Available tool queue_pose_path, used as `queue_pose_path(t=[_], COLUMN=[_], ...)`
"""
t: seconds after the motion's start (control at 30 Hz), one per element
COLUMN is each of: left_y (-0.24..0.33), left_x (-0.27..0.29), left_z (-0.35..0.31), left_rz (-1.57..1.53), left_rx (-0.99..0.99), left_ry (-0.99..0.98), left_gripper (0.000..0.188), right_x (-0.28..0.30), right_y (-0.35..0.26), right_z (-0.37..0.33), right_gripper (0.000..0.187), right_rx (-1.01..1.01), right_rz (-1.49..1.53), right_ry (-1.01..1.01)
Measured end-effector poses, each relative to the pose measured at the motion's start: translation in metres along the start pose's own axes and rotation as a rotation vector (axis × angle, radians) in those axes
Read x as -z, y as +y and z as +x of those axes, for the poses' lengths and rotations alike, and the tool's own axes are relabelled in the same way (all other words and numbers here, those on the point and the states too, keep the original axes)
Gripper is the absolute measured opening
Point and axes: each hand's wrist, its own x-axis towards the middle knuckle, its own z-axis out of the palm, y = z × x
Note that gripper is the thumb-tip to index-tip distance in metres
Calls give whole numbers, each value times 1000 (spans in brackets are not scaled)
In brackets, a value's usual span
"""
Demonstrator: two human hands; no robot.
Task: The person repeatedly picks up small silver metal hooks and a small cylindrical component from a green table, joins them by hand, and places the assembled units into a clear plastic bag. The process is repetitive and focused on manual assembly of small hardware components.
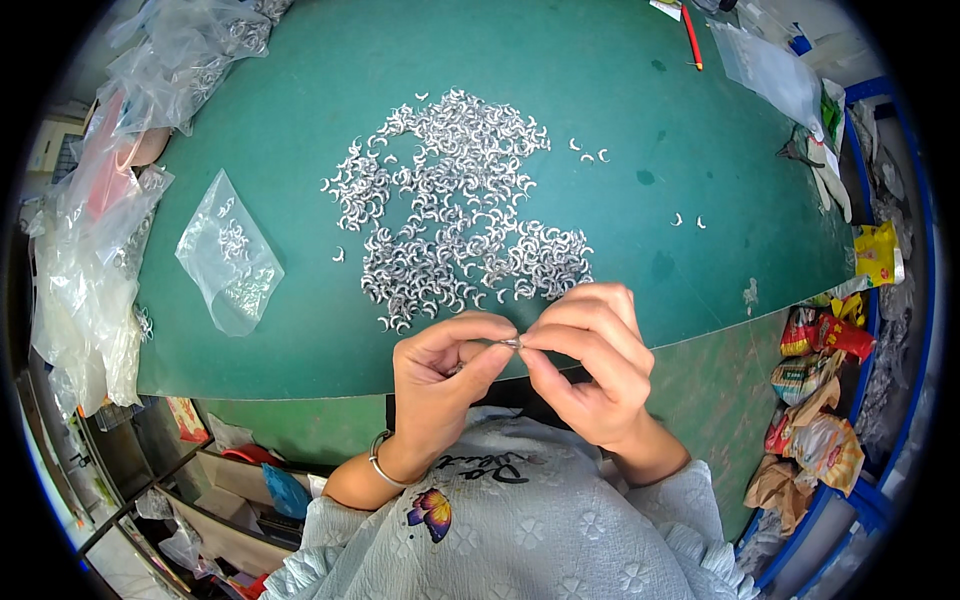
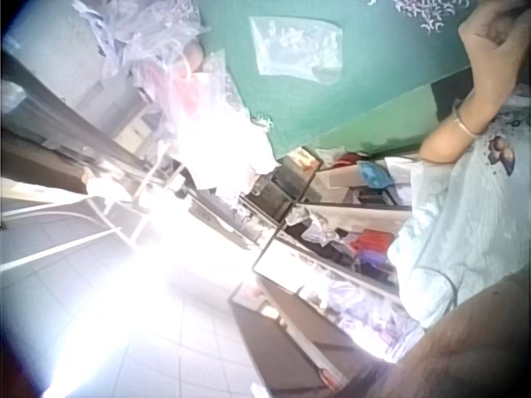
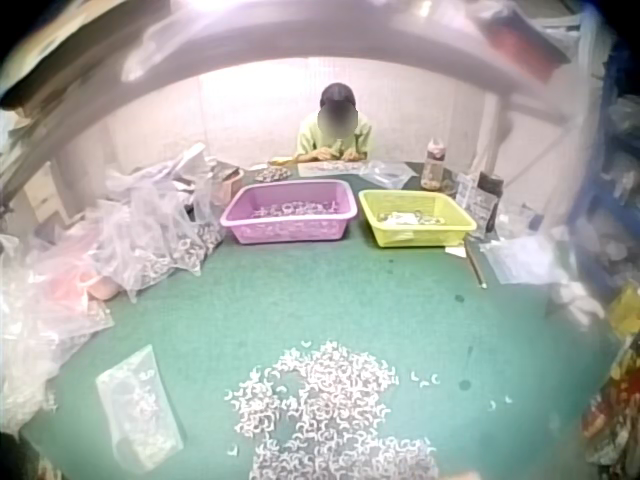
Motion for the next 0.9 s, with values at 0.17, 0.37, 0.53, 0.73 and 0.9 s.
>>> queue_pose_path(t=[0.17, 0.37, 0.53, 0.73, 0.9], left_y=[-2, -3, -3, -5, -10], left_x=[0, 1, 4, 4, 1], left_z=[1, 0, -1, 1, 2], left_rz=[97, 115, 37, 26, 37], left_rx=[-88, -94, 125, 114, 37], left_ry=[-1, -4, -21, -75, -88], left_gripper=[16, 15, 16, 15, 15], right_x=[1, 2, 1, 4, 6], right_y=[-1, -2, 2, 5, 7], right_z=[-1, 0, -5, -11, -11], right_gripper=[21, 20, 20, 20, 20], right_rx=[-4, 0, -59, -41, -51], right_rz=[14, -3, 34, 25, 44], right_ry=[-13, -30, -42, -23, -21])
